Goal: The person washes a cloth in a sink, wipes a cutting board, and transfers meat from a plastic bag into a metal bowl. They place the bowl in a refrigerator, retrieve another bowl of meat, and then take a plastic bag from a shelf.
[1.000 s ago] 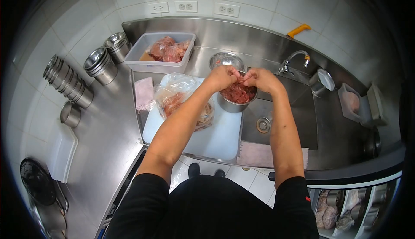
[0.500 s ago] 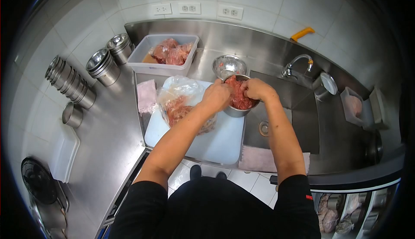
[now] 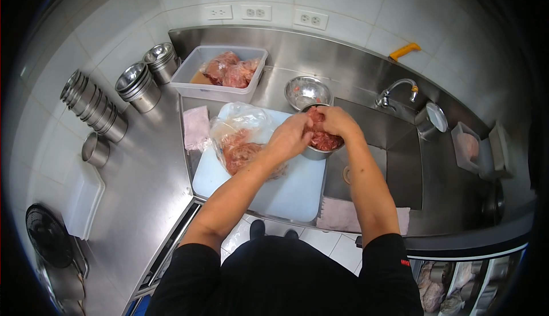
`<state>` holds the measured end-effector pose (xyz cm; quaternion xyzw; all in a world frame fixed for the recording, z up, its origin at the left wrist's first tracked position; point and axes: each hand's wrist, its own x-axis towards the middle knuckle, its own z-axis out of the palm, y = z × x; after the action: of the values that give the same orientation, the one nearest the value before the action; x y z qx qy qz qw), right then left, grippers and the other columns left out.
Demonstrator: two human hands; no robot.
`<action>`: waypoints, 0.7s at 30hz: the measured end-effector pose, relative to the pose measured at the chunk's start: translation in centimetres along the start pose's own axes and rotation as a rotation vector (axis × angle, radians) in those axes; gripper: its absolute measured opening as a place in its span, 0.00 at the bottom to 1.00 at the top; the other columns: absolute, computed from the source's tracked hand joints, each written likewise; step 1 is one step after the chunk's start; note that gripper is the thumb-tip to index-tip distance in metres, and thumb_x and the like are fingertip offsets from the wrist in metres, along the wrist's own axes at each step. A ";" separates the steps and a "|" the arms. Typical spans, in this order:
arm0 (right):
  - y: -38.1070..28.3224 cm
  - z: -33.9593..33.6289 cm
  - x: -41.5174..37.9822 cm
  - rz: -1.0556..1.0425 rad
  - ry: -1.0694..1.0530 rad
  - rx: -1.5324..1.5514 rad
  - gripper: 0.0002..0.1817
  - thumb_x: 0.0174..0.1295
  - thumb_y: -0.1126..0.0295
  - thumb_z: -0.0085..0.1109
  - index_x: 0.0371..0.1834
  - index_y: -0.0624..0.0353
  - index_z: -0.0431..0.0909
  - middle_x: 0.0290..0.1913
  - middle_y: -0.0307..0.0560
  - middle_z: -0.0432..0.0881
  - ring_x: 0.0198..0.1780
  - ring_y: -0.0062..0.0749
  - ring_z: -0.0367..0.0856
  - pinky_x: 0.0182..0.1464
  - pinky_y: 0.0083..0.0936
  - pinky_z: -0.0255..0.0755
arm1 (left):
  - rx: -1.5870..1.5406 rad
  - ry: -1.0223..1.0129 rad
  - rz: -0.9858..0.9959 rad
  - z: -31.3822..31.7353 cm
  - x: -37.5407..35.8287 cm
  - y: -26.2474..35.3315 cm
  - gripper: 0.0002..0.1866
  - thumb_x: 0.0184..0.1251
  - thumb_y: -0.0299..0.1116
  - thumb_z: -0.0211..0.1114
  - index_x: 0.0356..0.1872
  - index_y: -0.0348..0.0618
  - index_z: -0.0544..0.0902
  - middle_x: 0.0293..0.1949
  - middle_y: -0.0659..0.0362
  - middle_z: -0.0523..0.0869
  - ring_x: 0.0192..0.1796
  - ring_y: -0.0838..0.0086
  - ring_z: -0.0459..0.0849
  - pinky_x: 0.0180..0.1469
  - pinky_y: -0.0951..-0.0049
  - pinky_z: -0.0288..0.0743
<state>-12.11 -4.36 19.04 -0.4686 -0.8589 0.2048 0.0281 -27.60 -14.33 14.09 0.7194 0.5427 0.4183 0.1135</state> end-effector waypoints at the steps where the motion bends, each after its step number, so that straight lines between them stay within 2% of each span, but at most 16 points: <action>1: 0.5 -0.2 -0.3 0.002 0.020 0.013 0.25 0.50 0.59 0.65 0.54 0.52 0.80 0.53 0.55 0.82 0.56 0.52 0.79 0.57 0.41 0.73 | -0.064 0.030 -0.059 -0.2 0.5 0.3 0.18 0.58 0.33 0.66 0.50 0.42 0.78 0.46 0.50 0.83 0.48 0.53 0.81 0.51 0.59 0.75; 2: 0.9 -0.3 -0.5 0.005 0.039 0.025 0.23 0.49 0.60 0.65 0.51 0.52 0.81 0.51 0.55 0.83 0.55 0.52 0.80 0.56 0.41 0.73 | -0.131 0.059 -0.120 -0.2 1.0 0.5 0.20 0.58 0.33 0.66 0.52 0.42 0.77 0.47 0.49 0.83 0.48 0.53 0.81 0.51 0.58 0.76; 5: -0.4 -1.0 -1.6 0.026 0.069 0.003 0.20 0.50 0.63 0.67 0.47 0.58 0.81 0.46 0.60 0.84 0.50 0.55 0.81 0.52 0.40 0.74 | 0.101 0.081 0.084 0.7 2.9 -0.7 0.18 0.58 0.33 0.66 0.50 0.42 0.78 0.46 0.47 0.84 0.48 0.52 0.82 0.49 0.57 0.76; 8: 1.0 0.3 -0.9 -0.034 0.068 -0.032 0.18 0.51 0.63 0.65 0.46 0.55 0.82 0.44 0.59 0.84 0.49 0.55 0.81 0.51 0.41 0.75 | 0.216 -0.258 -0.104 0.0 4.4 0.0 0.16 0.59 0.35 0.64 0.48 0.43 0.79 0.42 0.46 0.86 0.45 0.51 0.84 0.47 0.55 0.77; 11: 2.6 0.8 -0.6 -0.133 0.160 0.125 0.17 0.51 0.63 0.65 0.43 0.59 0.80 0.42 0.61 0.83 0.48 0.55 0.82 0.49 0.40 0.75 | 0.225 -0.300 -0.129 -0.8 5.1 0.7 0.15 0.62 0.35 0.59 0.48 0.43 0.80 0.39 0.46 0.87 0.45 0.51 0.84 0.49 0.54 0.76; 14: 3.9 1.4 0.3 -0.184 0.240 0.330 0.17 0.51 0.64 0.65 0.41 0.62 0.78 0.40 0.61 0.83 0.45 0.55 0.82 0.47 0.39 0.74 | 0.209 -0.221 -0.066 -1.0 5.8 0.5 0.13 0.63 0.36 0.58 0.46 0.43 0.81 0.38 0.45 0.86 0.44 0.50 0.84 0.49 0.53 0.76; 17: 2.6 -0.4 -0.1 -0.156 0.267 0.352 0.17 0.52 0.64 0.66 0.42 0.62 0.78 0.38 0.60 0.83 0.41 0.54 0.82 0.45 0.39 0.74 | 0.176 -0.151 -0.014 -0.7 7.0 -0.5 0.13 0.61 0.39 0.62 0.42 0.43 0.82 0.33 0.44 0.85 0.40 0.47 0.83 0.44 0.52 0.75; 21: 1.7 -1.9 0.0 -0.132 0.256 0.306 0.16 0.54 0.67 0.67 0.44 0.61 0.79 0.36 0.59 0.83 0.38 0.51 0.81 0.44 0.37 0.74 | 0.145 -0.084 -0.015 -1.3 7.9 -0.3 0.13 0.61 0.39 0.61 0.39 0.40 0.82 0.33 0.44 0.85 0.40 0.46 0.83 0.43 0.52 0.75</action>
<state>-10.29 -2.88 20.13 -0.4239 -0.8359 0.2695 0.2213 -28.24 -7.66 18.48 0.7384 0.5718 0.3467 0.0869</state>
